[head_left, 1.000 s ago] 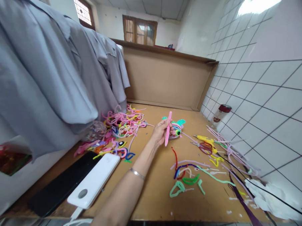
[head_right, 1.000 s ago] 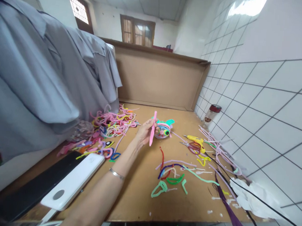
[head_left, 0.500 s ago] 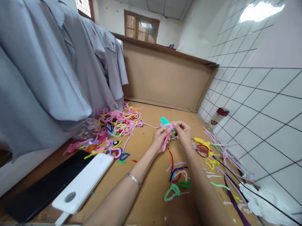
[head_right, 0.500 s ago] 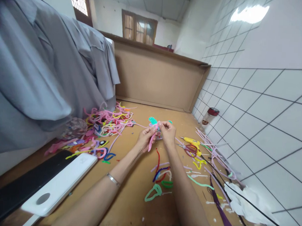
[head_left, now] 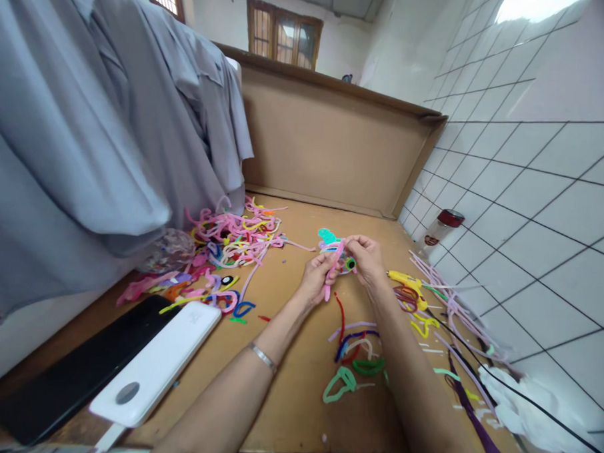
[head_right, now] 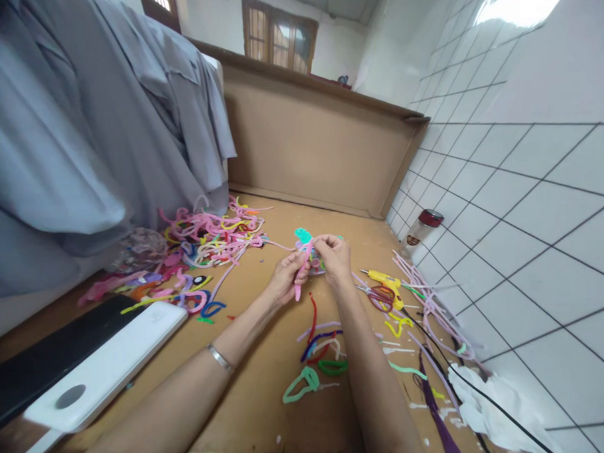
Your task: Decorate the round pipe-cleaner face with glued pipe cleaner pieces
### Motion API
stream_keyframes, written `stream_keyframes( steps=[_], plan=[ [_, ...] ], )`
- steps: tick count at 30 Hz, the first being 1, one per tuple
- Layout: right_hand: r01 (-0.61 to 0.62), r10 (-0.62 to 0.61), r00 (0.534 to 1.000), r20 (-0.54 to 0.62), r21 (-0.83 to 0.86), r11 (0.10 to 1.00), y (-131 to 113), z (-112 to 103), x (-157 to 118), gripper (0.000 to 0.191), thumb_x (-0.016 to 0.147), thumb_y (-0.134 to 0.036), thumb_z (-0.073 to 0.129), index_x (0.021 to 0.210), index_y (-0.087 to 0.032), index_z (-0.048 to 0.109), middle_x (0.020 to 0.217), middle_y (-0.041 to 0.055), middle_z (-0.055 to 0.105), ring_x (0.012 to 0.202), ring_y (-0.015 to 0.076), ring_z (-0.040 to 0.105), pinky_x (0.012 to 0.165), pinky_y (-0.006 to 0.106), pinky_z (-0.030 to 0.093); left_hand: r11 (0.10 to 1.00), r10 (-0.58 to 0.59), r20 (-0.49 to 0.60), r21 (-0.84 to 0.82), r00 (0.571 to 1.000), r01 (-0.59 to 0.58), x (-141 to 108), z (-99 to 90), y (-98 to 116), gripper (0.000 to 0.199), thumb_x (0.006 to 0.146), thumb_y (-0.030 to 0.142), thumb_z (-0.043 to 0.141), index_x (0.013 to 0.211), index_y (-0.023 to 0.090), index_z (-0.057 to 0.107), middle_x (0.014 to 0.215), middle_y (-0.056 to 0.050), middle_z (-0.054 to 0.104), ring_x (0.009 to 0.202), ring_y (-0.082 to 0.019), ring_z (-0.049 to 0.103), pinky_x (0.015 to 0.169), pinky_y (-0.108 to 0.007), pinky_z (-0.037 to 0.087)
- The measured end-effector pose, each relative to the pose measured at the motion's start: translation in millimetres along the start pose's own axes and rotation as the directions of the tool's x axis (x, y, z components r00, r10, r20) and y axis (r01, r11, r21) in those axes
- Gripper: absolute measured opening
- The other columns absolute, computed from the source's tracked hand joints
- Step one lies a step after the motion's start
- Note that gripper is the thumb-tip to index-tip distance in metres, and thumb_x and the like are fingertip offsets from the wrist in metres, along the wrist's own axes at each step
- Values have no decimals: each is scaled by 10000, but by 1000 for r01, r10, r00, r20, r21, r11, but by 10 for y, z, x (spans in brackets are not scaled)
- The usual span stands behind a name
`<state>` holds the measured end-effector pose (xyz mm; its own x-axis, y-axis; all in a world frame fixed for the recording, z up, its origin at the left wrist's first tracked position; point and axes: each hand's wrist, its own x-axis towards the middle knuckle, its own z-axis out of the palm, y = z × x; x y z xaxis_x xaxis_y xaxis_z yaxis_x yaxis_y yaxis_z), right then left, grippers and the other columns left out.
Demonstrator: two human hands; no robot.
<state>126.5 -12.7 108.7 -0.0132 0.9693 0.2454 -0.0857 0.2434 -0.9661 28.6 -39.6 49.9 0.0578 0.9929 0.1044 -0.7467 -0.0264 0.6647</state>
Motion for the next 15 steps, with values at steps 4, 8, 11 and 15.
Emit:
stream_keyframes(
  steps=[4,8,11,15],
  plan=[
    [-2,-4,999,41,145,989,15,24,-8,169,529,-318,715,547,-193,602,528,-28,551,524,91,472,521,234,397,997,-46,30,-59,998,48,-6,8,-5,376,643,340,829,675,119,527,563,41,516,389,16,295,362,-119,160],
    [-16,1,997,82,187,982,27,23,-12,248,536,-381,769,580,-197,609,544,-25,546,528,98,466,487,235,379,993,-63,61,-97,996,69,-2,-3,-1,356,669,327,816,693,121,526,554,49,497,387,17,266,364,-117,152],
    [-43,21,992,128,170,985,26,13,-25,340,522,-449,820,604,-192,613,558,-27,554,524,94,461,474,231,364,994,-33,35,-102,999,37,1,-21,-5,360,659,341,821,710,119,543,557,44,517,393,10,310,367,-120,176],
    [-75,47,981,186,143,987,28,-18,-63,410,491,-497,857,677,-189,659,601,-29,592,536,87,474,500,228,374,994,-14,-41,-107,999,9,-8,-15,-28,369,642,356,830,741,125,560,557,41,545,403,-5,381,378,-124,221]
  ],
)
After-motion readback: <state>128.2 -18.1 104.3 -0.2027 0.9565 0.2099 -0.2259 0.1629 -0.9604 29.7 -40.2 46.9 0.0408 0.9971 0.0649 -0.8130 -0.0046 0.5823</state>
